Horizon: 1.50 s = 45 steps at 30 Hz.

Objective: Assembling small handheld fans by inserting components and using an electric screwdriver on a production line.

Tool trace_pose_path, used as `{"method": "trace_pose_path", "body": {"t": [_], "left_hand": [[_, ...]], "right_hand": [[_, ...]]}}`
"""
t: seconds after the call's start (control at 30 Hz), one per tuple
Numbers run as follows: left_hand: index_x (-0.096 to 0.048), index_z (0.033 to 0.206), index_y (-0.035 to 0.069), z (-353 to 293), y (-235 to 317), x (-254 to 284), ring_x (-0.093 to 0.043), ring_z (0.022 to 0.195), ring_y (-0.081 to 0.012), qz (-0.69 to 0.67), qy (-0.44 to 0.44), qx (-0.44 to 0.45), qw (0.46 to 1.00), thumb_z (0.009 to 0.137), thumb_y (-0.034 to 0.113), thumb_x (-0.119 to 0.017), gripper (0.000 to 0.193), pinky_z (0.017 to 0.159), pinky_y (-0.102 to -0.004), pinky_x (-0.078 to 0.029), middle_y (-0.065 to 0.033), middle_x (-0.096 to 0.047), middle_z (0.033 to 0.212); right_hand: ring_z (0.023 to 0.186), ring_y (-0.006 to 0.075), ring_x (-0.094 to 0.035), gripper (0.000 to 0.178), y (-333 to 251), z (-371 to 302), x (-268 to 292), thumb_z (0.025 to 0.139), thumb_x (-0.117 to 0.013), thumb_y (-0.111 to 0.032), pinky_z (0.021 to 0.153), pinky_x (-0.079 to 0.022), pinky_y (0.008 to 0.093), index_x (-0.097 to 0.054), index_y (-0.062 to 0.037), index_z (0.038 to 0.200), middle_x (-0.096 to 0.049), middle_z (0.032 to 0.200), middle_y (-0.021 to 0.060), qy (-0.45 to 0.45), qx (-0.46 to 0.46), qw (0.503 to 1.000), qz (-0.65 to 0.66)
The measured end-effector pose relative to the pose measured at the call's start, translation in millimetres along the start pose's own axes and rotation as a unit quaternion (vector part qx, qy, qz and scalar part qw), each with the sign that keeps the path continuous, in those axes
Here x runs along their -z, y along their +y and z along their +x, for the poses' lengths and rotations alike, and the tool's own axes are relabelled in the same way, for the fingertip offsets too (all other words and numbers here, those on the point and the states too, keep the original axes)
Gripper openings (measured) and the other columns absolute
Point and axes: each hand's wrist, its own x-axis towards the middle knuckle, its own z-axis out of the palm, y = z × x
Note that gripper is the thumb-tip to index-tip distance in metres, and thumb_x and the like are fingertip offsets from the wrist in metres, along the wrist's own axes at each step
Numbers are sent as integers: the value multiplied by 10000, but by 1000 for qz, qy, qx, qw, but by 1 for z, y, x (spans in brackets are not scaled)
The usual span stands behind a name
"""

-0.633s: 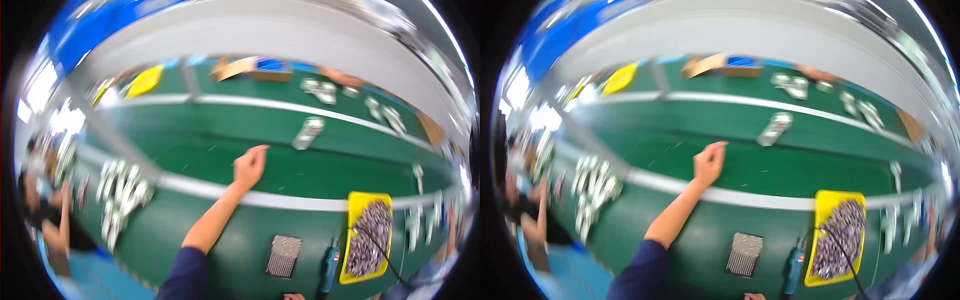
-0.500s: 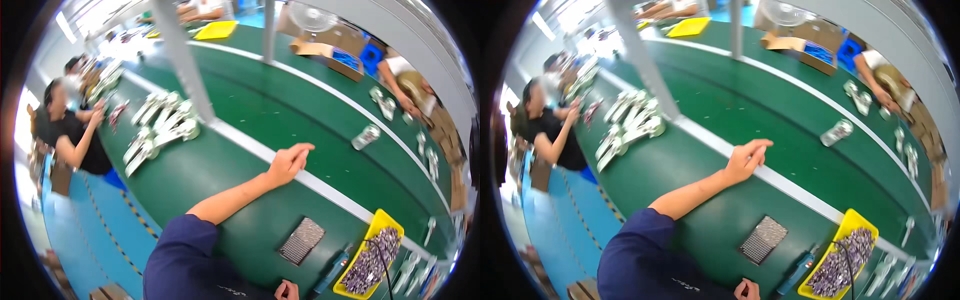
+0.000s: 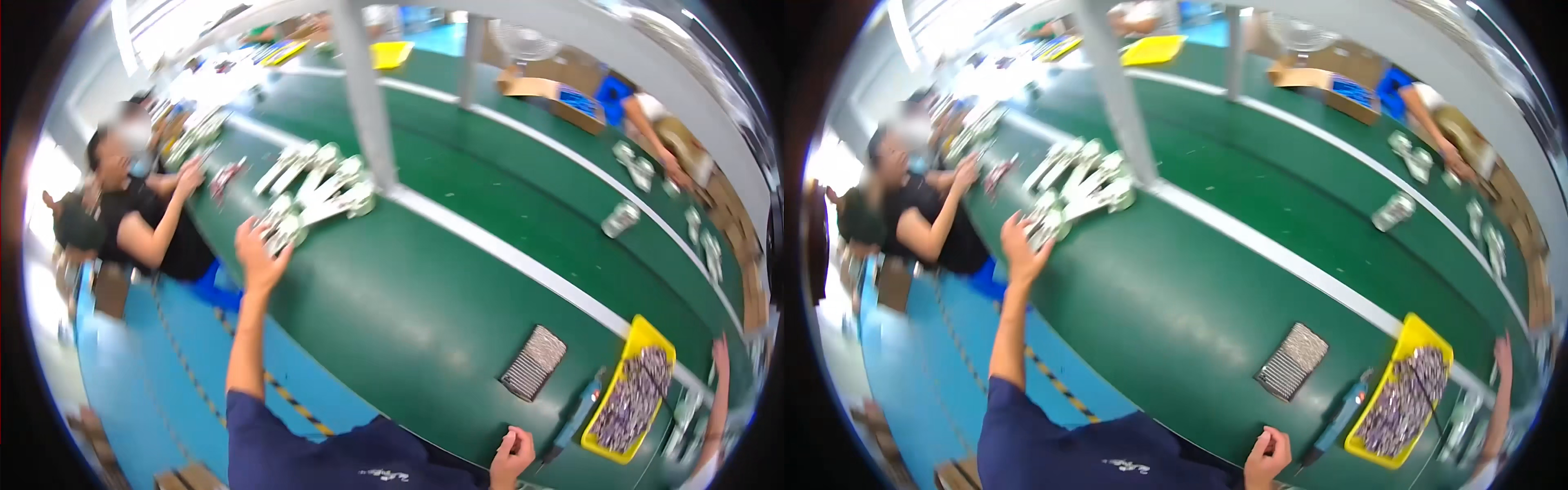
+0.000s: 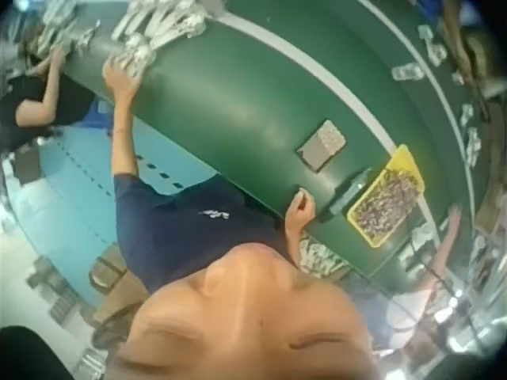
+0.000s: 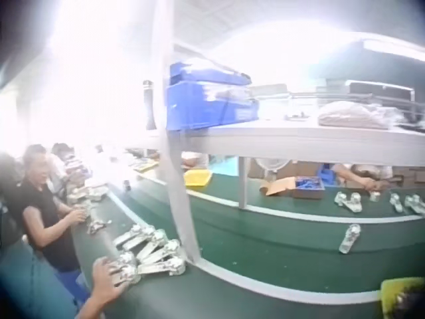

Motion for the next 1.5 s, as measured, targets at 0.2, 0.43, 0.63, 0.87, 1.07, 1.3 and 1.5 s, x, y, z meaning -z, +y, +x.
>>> {"method": "trace_pose_path", "body": {"t": [0.2,0.43,0.63,0.87,1.07,1.3,1.5], "left_hand": [[-208,1627,-12,-8,-130,-1,-217,1548,-463,-27,-229,-4,973,563,653,-892,1429,1256,-522,-223,-306,-218,1667],[-220,1640,29,4,-118,-33,-329,1499,-419,-274,-281,104,914,728,422,-893,1199,1239,-483,-255,-245,-334,1633],[-518,1364,13,-1,-111,-27,-496,1266,-400,-106,-177,-52,977,884,141,-742,545,1095,-481,-374,-204,-516,1349],[-556,1245,14,15,-103,-14,-538,1110,-313,-221,-194,-15,956,853,54,-726,429,943,-383,-449,-150,-526,1180],[-546,941,16,12,-123,-36,-491,668,-181,-248,-205,3,947,864,22,-747,215,605,-324,-422,-81,-505,850],[-539,855,20,11,-112,-34,-472,615,-95,-238,-215,30,947,947,53,-721,208,558,-288,-385,-22,-546,682],[-561,803,28,-11,-120,-25,-486,612,-122,-230,-197,30,953,934,96,-754,244,567,-310,-409,-27,-552,648]], "right_hand": [[550,100,-565,52,-13,7,-18,932,-695,-47,506,-432,244,-735,-15,938,-614,732,55,-10,24,999,32],[517,144,-624,44,-12,-1,-14,890,-724,-47,490,-485,275,-732,-51,933,-658,755,59,50,31,998,7],[524,150,-638,59,-19,-2,-21,877,-730,-59,494,-503,283,-734,-67,935,-658,753,45,51,21,998,-22],[513,145,-632,52,-20,4,-22,875,-727,-54,490,-497,282,-728,-71,924,-654,745,39,60,24,997,-30],[494,158,-620,41,-19,5,-20,866,-730,-33,476,-481,286,-726,-57,900,-650,724,57,62,36,997,-41],[494,144,-603,56,-17,-3,-18,863,-735,-53,479,-482,292,-723,-81,910,-642,729,29,70,29,996,-46],[490,147,-598,48,-19,5,-18,873,-725,-35,471,-469,284,-716,-65,909,-635,727,31,22,39,998,-36]]}}
